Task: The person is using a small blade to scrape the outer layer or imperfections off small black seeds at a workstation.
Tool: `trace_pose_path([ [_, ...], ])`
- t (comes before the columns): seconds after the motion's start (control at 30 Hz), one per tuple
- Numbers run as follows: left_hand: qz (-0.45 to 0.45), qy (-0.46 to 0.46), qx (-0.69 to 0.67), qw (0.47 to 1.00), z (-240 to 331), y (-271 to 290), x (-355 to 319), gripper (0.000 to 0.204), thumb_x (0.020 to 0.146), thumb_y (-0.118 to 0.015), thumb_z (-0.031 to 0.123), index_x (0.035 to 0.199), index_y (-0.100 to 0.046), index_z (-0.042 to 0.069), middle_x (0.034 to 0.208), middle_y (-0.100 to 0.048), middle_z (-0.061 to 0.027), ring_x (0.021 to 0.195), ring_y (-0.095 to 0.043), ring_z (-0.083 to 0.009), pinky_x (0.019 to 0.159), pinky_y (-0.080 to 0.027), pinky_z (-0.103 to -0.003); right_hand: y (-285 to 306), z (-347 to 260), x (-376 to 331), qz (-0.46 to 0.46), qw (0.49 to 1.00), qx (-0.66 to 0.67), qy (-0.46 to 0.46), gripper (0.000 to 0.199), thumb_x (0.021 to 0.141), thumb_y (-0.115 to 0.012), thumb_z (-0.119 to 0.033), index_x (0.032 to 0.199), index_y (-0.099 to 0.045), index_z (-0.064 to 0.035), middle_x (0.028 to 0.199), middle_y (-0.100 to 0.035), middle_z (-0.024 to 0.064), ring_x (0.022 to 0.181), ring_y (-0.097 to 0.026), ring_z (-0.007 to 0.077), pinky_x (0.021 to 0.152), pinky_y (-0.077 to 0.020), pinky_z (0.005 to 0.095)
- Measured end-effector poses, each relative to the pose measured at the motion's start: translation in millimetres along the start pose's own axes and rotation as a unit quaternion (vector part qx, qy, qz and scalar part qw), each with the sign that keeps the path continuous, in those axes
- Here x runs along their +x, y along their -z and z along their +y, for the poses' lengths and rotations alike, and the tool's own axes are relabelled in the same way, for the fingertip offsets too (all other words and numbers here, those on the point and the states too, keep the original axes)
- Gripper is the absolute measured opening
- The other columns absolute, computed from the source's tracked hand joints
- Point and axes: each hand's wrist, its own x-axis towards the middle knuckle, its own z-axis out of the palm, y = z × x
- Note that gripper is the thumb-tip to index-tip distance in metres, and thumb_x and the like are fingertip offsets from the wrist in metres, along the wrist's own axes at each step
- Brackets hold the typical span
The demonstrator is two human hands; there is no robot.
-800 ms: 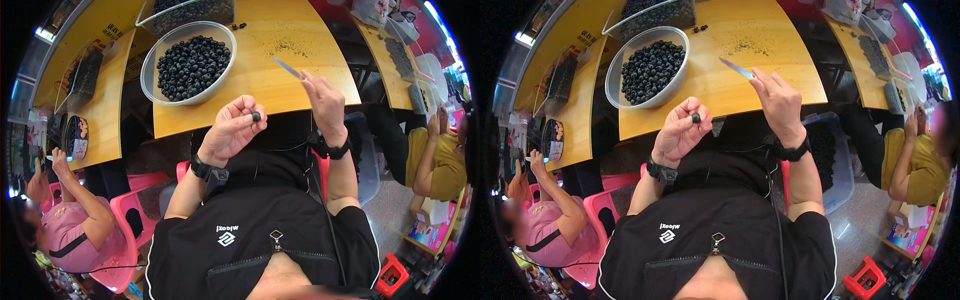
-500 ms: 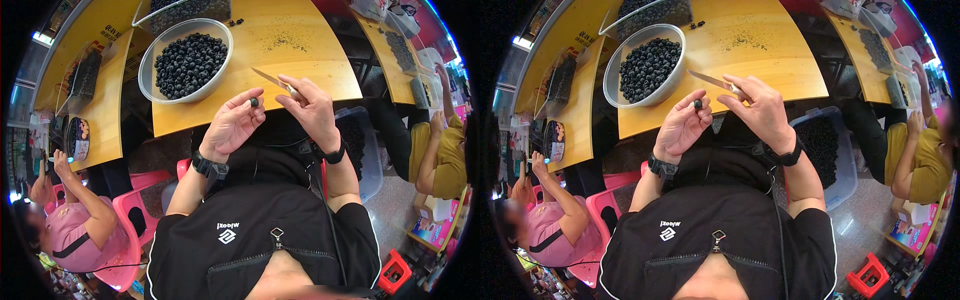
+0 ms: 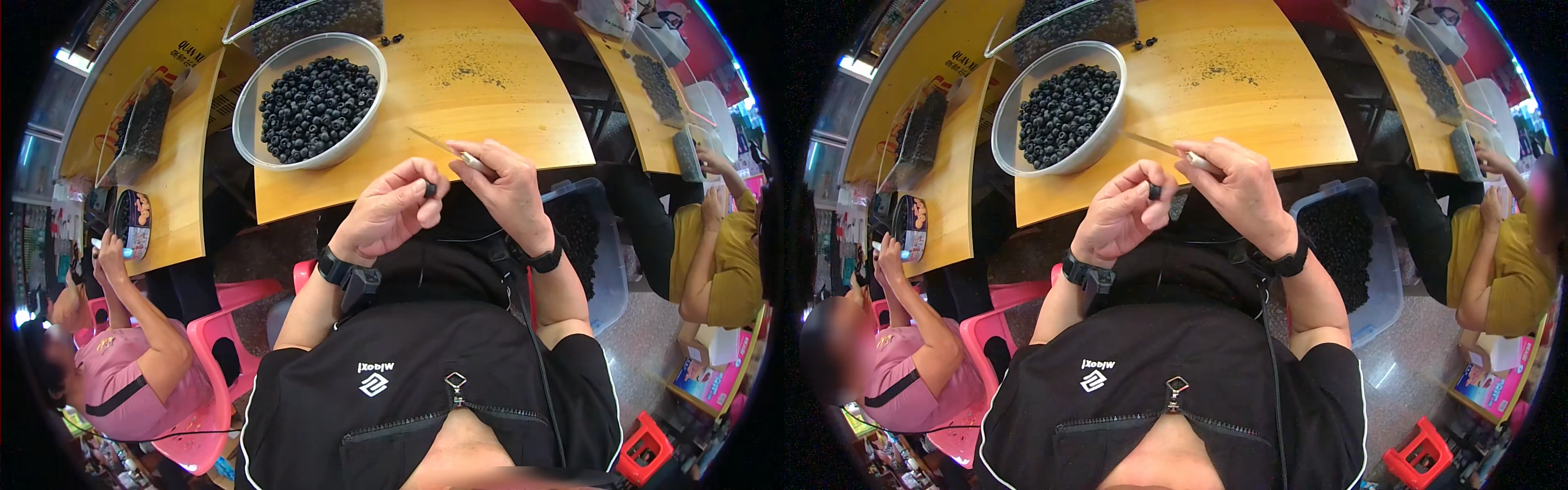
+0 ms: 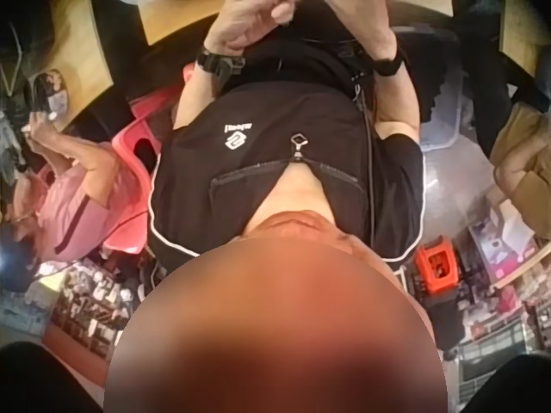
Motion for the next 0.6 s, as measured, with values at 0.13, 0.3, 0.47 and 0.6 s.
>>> trace_pose_path([
  [0.13,0.02,0.079,0.007,0.997,6.0,-11.0,-5.9,0.018,0.095,-0.055,0.017,0.105,-0.05,0.003,0.094,-0.053,-0.0106,0.063,-0.048,-0.0099,0.06,-0.042,-0.022,2.1,5.4,0.1,0.003,0.998,0.041,-0.055,0.023,0.086,-0.067,-0.006,0.108,-0.068,-0.0014,0.071,-0.049,-0.0029,0.062,-0.039,0.0033,0.054,-0.0334,0.019],
  [0.3,0.095,0.016,0.128,0.987,49.2,-21.5,-13.3,0.019,0.094,-0.053,0.008,0.111,-0.054,0.0,0.092,-0.06,-0.0098,0.065,-0.057,-0.0104,0.058,-0.048,-0.023,1.8,7.6,-0.9,0.002,0.995,0.067,-0.075,0.022,0.088,-0.066,-0.007,0.108,-0.067,-0.0002,0.074,-0.051,-0.0029,0.062,-0.038,0.0032,0.055,-0.0332,0.0187],
  [0.47,0.229,0.0,0.426,0.875,127.6,-23.3,-1.0,0.024,0.092,-0.044,0.001,0.107,-0.062,-0.002,0.079,-0.058,-0.0022,0.067,-0.056,-0.0092,0.062,-0.048,-0.021,5.1,6.4,-0.8,0.006,0.997,0.047,-0.063,0.021,0.088,-0.066,-0.008,0.107,-0.068,0.0002,0.071,-0.047,-0.0033,0.062,-0.038,0.0033,0.054,-0.0328,0.0191],
  [0.6,0.253,0.05,0.653,0.712,154.3,-5.2,16.4,0.02,0.088,-0.054,0.009,0.102,-0.065,-0.001,0.069,-0.054,0.002,0.065,-0.051,-0.0064,0.057,-0.041,-0.019,6.0,7.4,-0.2,0.004,0.997,0.046,-0.065,0.02,0.087,-0.066,-0.007,0.106,-0.068,0.0002,0.07,-0.045,-0.0028,0.061,-0.037,0.0036,0.054,-0.0327,0.0198],
])
